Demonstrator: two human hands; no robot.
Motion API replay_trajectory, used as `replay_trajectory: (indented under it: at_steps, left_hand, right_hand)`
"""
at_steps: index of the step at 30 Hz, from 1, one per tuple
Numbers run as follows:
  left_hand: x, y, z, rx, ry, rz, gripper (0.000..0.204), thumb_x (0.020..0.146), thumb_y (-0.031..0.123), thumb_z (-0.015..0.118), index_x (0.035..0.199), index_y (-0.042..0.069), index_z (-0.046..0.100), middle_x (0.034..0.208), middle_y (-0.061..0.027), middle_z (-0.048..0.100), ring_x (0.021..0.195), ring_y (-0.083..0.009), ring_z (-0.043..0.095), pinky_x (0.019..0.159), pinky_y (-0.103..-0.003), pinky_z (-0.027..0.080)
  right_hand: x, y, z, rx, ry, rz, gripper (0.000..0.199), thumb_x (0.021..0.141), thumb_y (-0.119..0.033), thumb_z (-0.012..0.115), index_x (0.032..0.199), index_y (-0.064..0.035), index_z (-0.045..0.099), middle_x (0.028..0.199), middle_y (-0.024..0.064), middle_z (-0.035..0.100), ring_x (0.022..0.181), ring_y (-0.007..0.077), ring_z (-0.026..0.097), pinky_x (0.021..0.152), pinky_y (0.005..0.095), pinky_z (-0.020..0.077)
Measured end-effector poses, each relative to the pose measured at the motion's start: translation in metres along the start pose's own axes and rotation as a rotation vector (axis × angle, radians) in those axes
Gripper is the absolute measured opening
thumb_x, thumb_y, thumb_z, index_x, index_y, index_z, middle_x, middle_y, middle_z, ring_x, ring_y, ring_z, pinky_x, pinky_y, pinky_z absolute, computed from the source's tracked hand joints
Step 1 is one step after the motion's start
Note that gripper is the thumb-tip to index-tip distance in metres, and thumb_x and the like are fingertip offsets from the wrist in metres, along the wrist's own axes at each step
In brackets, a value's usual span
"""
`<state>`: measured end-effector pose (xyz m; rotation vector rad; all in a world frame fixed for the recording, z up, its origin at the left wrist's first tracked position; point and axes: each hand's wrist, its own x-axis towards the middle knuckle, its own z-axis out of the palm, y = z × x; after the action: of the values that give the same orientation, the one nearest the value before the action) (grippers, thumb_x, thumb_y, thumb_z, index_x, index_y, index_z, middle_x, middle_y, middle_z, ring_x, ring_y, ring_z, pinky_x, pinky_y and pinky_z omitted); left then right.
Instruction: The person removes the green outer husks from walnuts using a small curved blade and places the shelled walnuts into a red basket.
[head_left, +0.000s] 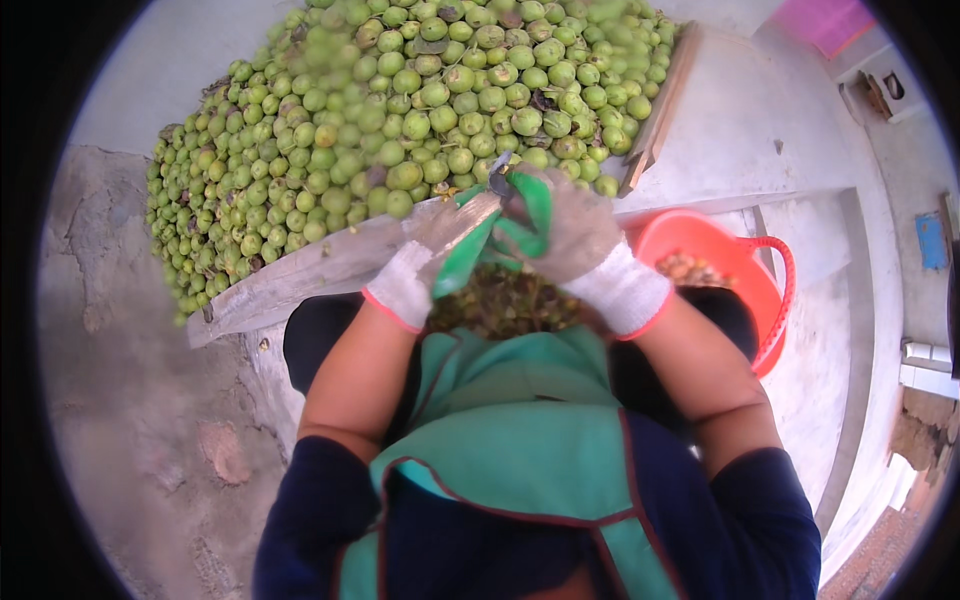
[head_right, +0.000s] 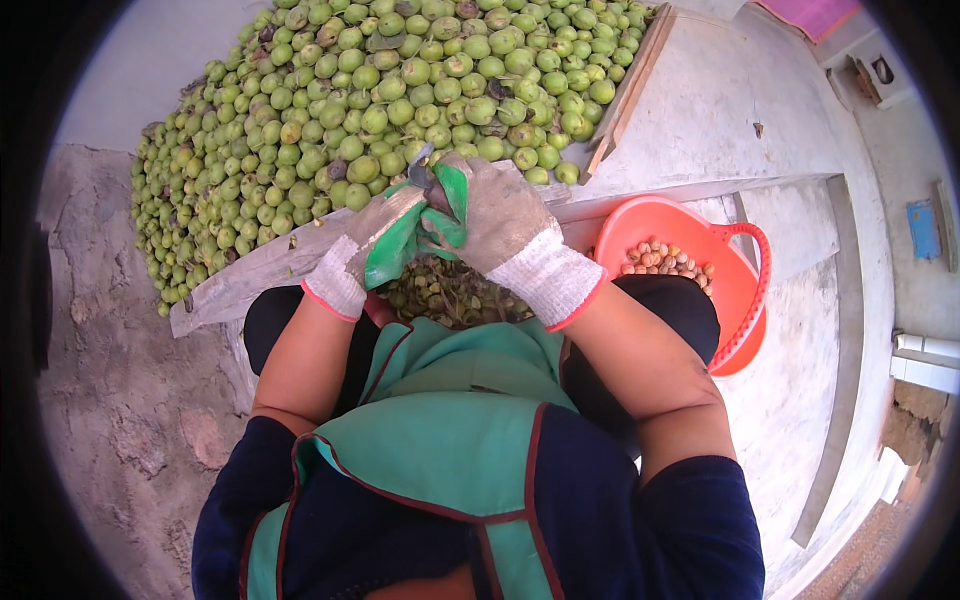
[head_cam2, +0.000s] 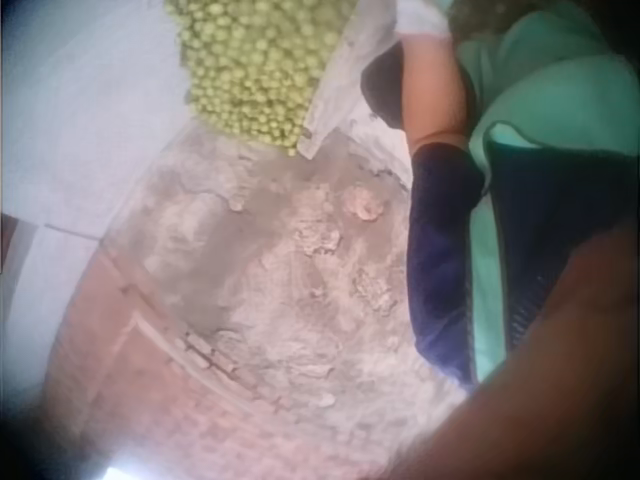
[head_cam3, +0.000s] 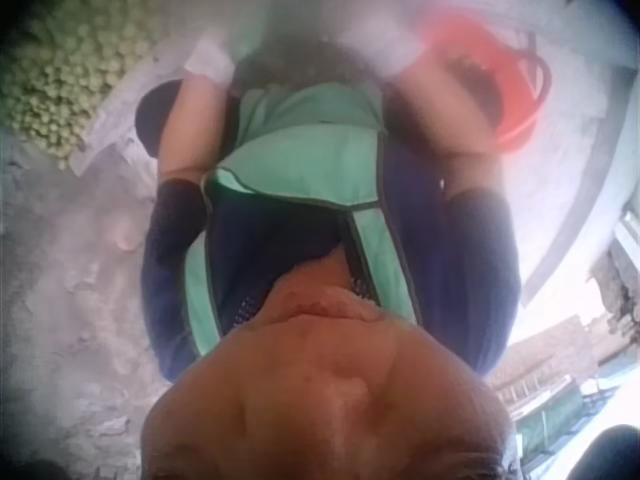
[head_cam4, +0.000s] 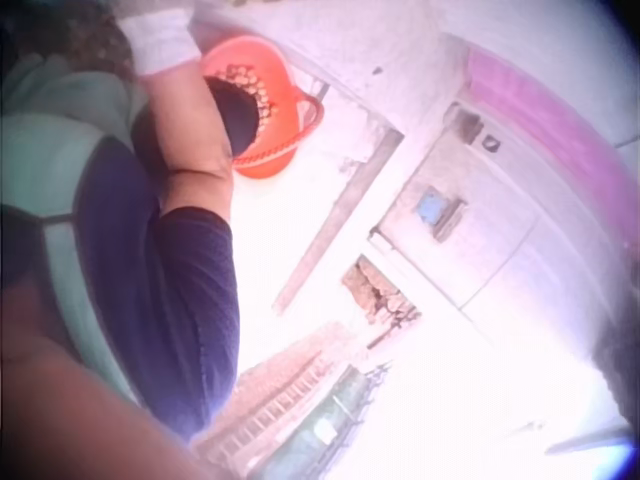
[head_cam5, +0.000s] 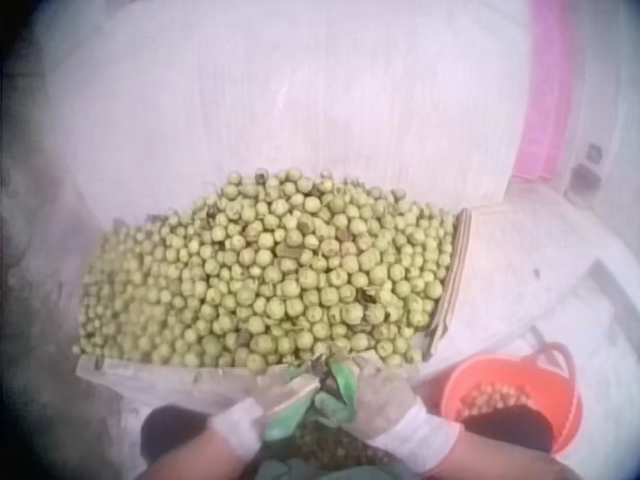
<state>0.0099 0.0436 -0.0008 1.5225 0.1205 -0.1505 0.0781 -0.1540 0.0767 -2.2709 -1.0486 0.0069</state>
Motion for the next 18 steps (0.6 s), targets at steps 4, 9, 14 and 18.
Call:
replay_trajectory:
  at_steps: [4, 9, 14, 18]
  left_hand:
    - [-0.004, -0.014, -0.004, 0.621, 0.011, 0.289, 0.039, 0.103, 0.034, 0.056, 0.132, 0.008, 0.057, 0.112, -0.0081, 0.066, 0.090, -0.0205, 0.069, 0.072, -0.036, 0.059]
    - [-0.009, 0.035, 0.022, 0.084, -0.021, -0.031, 0.043, 0.103, 0.040, 0.055, 0.128, 0.006, 0.059, 0.102, -0.0074, 0.068, 0.078, -0.0173, 0.071, 0.058, -0.029, 0.056]
    - [-0.011, 0.056, 0.033, -0.030, 0.107, -0.308, 0.050, 0.100, 0.051, 0.056, 0.123, 0.006, 0.061, 0.090, -0.0050, 0.068, 0.063, -0.0141, 0.067, 0.049, -0.025, 0.051]
    - [-0.011, 0.050, 0.026, 0.117, 0.028, -0.213, 0.052, 0.099, 0.053, 0.056, 0.122, 0.007, 0.061, 0.085, -0.0051, 0.067, 0.057, -0.0135, 0.064, 0.047, -0.025, 0.049]
  right_hand:
    - [0.000, 0.003, -0.006, 0.192, -0.013, -0.044, 0.033, 0.082, -0.027, 0.075, 0.099, -0.0034, 0.060, 0.089, 0.0216, 0.065, 0.085, 0.0439, 0.065, 0.072, 0.0505, 0.0529]
    - [0.002, 0.018, -0.007, 0.420, -0.130, -0.033, 0.033, 0.081, -0.026, 0.076, 0.100, -0.0031, 0.061, 0.085, 0.0204, 0.064, 0.080, 0.0416, 0.064, 0.070, 0.0471, 0.0516]
    - [0.000, 0.012, -0.020, 0.549, -0.170, 0.035, 0.038, 0.084, -0.029, 0.077, 0.107, -0.0030, 0.061, 0.084, 0.0183, 0.064, 0.077, 0.0390, 0.063, 0.069, 0.0451, 0.0506]
    - [-0.005, 0.015, -0.015, 0.439, -0.078, -0.134, 0.044, 0.085, -0.032, 0.077, 0.115, -0.0043, 0.061, 0.087, 0.0177, 0.065, 0.079, 0.0363, 0.064, 0.072, 0.0446, 0.0514]
